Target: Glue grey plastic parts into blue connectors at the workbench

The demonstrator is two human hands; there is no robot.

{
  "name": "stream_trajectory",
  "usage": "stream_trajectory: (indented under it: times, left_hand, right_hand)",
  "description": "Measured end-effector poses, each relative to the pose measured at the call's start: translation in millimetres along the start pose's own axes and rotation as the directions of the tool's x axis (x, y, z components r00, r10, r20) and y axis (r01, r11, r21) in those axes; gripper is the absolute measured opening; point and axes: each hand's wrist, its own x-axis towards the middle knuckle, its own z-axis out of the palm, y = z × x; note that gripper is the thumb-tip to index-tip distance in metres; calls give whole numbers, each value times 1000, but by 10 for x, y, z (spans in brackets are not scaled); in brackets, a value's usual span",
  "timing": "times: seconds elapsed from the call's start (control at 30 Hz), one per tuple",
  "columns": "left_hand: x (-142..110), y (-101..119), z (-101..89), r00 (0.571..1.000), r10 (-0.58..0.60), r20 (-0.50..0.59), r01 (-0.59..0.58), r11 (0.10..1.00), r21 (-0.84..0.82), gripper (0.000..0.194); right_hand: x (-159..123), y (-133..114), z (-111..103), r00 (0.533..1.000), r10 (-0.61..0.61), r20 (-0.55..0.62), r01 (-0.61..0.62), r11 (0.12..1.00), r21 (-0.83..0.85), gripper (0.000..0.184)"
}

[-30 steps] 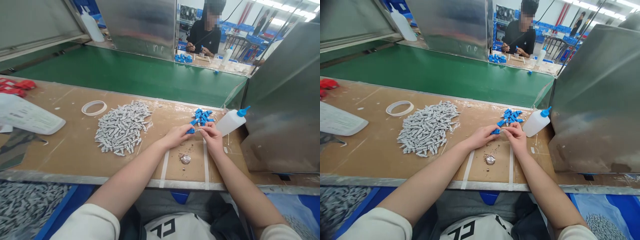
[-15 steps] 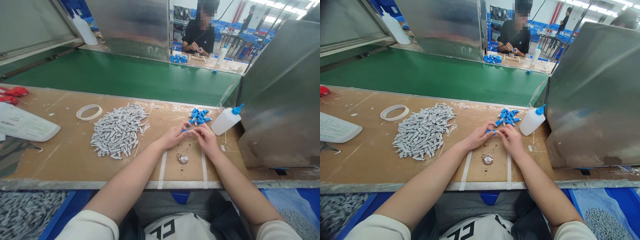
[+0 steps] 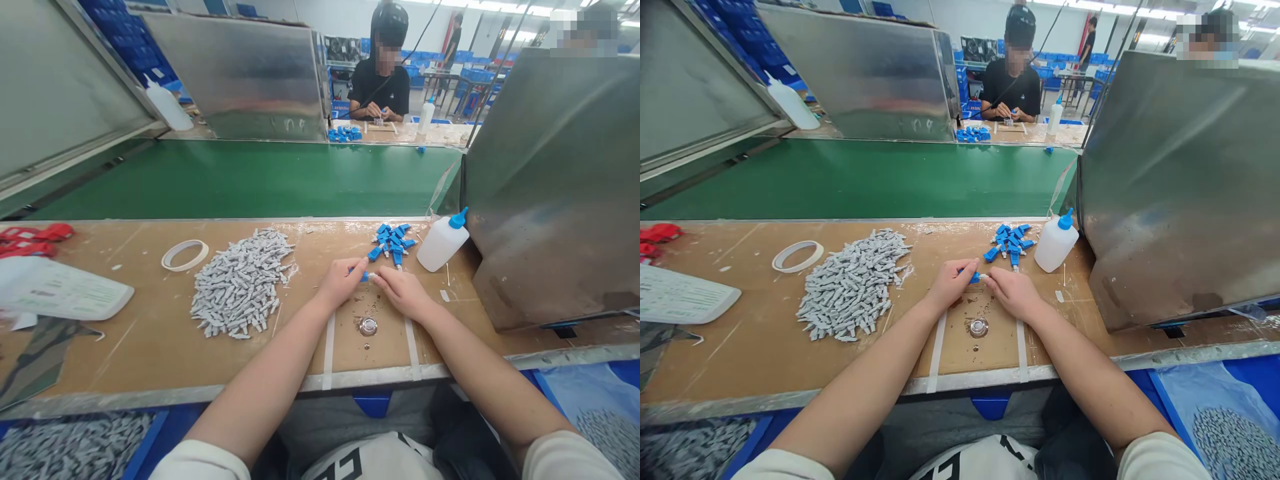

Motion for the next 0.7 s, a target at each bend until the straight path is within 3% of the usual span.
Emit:
stream_trajectory:
  times: [0.1,0.4,0.7]
  left_hand:
    - [-4,9,33,1000,-23,20,23,1000,4,52]
    - [-58,59,168,993,-71,-95,72,997,15,53]
    - [-23,115,124,996,-56,-70,60,996,58,50]
  right_hand:
    - [10,-11,56,1000,-5,11,4,999,50,37]
    - [10,-2,221,998,51,-35,-40,963,266,36]
    - [67,35,288,999,43,-32,-35,978,207,31]
